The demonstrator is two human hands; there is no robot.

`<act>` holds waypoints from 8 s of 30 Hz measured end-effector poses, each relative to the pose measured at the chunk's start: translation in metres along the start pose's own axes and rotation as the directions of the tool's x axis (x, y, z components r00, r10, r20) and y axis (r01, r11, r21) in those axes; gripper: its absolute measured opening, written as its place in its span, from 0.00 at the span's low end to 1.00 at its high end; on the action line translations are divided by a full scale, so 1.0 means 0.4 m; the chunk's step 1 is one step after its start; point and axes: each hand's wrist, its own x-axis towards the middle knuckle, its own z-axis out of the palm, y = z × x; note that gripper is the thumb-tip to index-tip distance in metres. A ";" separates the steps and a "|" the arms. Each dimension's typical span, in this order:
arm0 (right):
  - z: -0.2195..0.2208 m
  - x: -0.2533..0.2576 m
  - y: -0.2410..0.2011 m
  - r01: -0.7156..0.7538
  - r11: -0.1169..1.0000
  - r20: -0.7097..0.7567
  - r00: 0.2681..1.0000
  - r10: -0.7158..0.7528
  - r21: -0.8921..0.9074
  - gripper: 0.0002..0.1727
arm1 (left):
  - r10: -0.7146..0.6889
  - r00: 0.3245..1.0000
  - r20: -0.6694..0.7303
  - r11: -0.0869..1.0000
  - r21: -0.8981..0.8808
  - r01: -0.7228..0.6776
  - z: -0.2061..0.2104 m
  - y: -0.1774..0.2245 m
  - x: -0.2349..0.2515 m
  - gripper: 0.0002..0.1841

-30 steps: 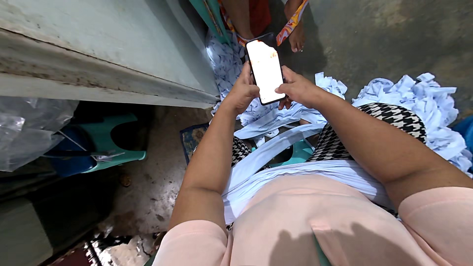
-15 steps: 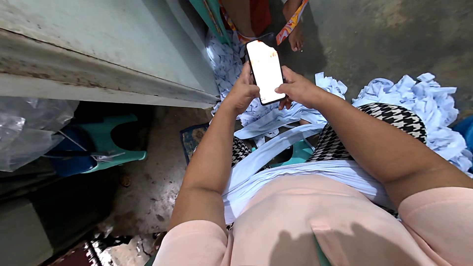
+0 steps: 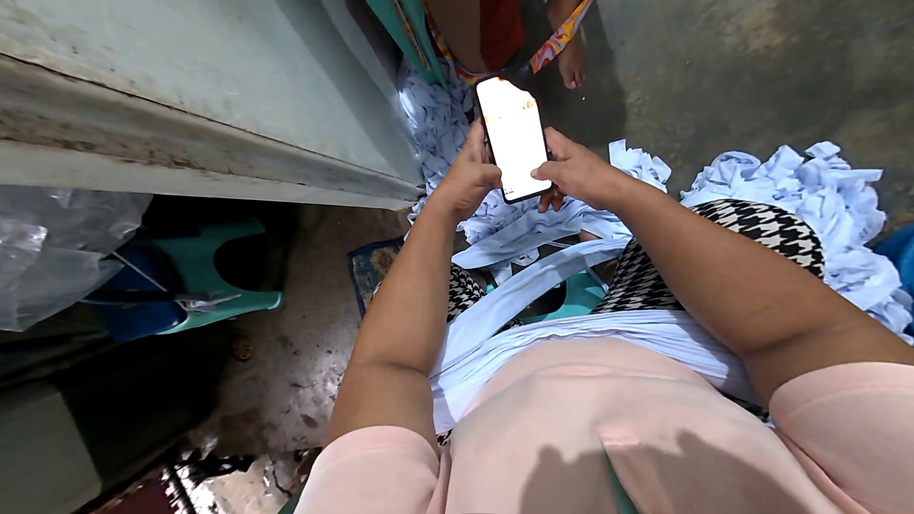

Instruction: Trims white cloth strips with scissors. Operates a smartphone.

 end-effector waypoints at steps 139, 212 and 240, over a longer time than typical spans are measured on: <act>0.003 -0.002 0.001 -0.013 0.999 -0.014 1.000 0.013 -0.031 0.26 | -0.049 0.999 0.013 0.997 -0.050 0.050 0.004 0.004 0.001 0.43; -0.005 0.004 0.016 -0.024 0.994 -0.077 0.996 0.032 0.107 0.30 | -0.046 0.998 0.043 0.998 -0.047 0.048 0.009 0.005 -0.004 0.43; -0.005 0.006 0.009 -0.033 0.997 -0.012 0.999 0.034 0.074 0.20 | -0.038 0.999 0.023 0.998 -0.050 0.040 0.007 0.001 -0.002 0.43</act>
